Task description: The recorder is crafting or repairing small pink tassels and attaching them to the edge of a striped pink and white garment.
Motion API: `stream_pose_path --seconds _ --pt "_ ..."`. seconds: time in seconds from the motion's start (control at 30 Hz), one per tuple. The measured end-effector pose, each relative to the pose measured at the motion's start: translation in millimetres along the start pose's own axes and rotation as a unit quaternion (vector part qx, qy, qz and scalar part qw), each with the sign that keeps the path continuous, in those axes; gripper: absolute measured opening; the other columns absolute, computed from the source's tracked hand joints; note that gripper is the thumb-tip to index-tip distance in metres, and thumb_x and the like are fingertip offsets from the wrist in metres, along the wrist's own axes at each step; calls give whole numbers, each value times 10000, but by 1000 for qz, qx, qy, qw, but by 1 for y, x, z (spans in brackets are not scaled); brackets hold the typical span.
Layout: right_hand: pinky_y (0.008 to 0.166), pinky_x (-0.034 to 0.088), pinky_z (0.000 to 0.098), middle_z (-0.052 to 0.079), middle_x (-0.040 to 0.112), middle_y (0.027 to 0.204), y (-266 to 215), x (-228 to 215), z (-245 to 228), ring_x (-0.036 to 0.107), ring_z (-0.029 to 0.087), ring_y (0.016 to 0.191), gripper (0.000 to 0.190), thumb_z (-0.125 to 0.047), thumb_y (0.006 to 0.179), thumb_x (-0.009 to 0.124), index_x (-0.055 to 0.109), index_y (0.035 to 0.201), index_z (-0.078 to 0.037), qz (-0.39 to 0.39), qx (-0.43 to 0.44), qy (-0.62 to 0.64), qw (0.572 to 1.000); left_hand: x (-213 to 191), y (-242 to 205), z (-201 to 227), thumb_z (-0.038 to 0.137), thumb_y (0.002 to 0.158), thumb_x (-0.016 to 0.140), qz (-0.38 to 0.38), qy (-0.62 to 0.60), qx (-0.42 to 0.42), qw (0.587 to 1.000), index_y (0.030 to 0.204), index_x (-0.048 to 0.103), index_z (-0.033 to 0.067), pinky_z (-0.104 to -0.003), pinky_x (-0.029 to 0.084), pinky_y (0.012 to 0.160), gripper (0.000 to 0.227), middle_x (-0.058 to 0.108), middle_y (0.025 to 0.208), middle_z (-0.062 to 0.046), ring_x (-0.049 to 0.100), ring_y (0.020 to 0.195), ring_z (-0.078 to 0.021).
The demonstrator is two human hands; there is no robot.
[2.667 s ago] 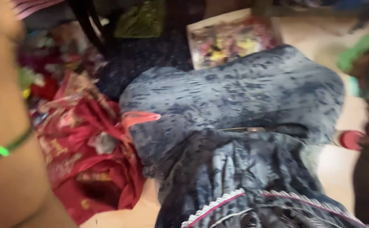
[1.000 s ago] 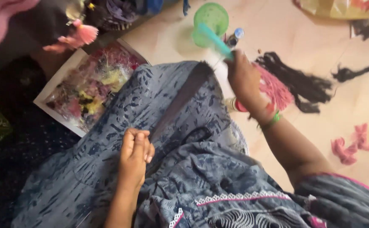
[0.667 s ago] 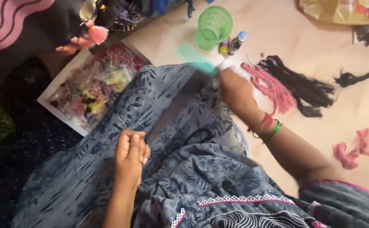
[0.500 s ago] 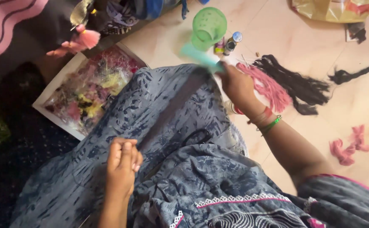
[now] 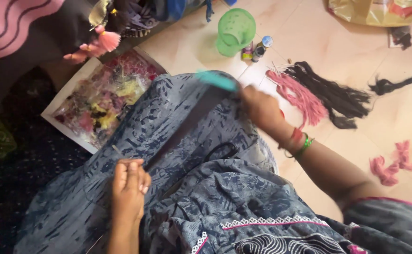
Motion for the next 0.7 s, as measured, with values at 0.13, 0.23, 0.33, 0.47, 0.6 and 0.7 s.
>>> stream_pose_path --seconds 0.13,0.23,0.33,0.47,0.6,0.7 --pt "572 497 525 160 666 852 -8 9 19 662 386 706 271 -135 954 607 584 1222 -106 -32 76 22 996 -9 -3 -5 134 1092 440 21 5 5 1000 1018 531 25 -260 335 479 159 367 654 8 324 533 -81" --pt "568 510 514 143 664 894 -16 27 10 668 368 692 323 -95 897 596 579 1219 -116 -46 -21 -25 998 -16 -2 -5 140 1101 436 20 -10 8 1000 1027 530 31 -258 340 484 162 357 644 13 323 528 -81" --pt "550 512 498 130 677 912 -8 3 -6 663 363 660 363 -117 947 599 574 1308 -138 -35 -6 -33 999 -8 -7 -11 145 1099 434 13 -18 1 1000 1030 524 36 -258 345 482 157 358 642 14 332 527 -82" --pt "522 513 486 122 690 902 -2 -4 -10 663 358 622 455 -131 937 602 568 1391 -139 -25 2 -7 1000 -2 -8 -7 151 1082 435 16 3 -10 1000 1024 520 42 -261 341 462 150 368 637 10 341 512 -86" --pt "565 545 454 109 702 856 -2 3 32 707 323 662 398 -153 983 588 550 1378 -118 -43 136 142 980 -9 -7 -9 155 1086 440 20 -3 -1 1000 1035 528 37 -260 346 470 155 378 653 11 343 532 -78" --pt "579 536 457 118 698 870 -14 -17 -5 699 325 696 401 -122 990 582 559 1390 -100 9 53 62 997 -17 -13 -9 157 1093 442 31 -3 1 1000 1035 527 32 -260 348 475 161 379 656 11 342 539 -75"
Point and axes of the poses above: each hand's wrist, its own y-axis towards the middle knuckle, its own x-axis out of the palm, z = x × y, the point moved 9 cm from there along y, towards the middle knuckle
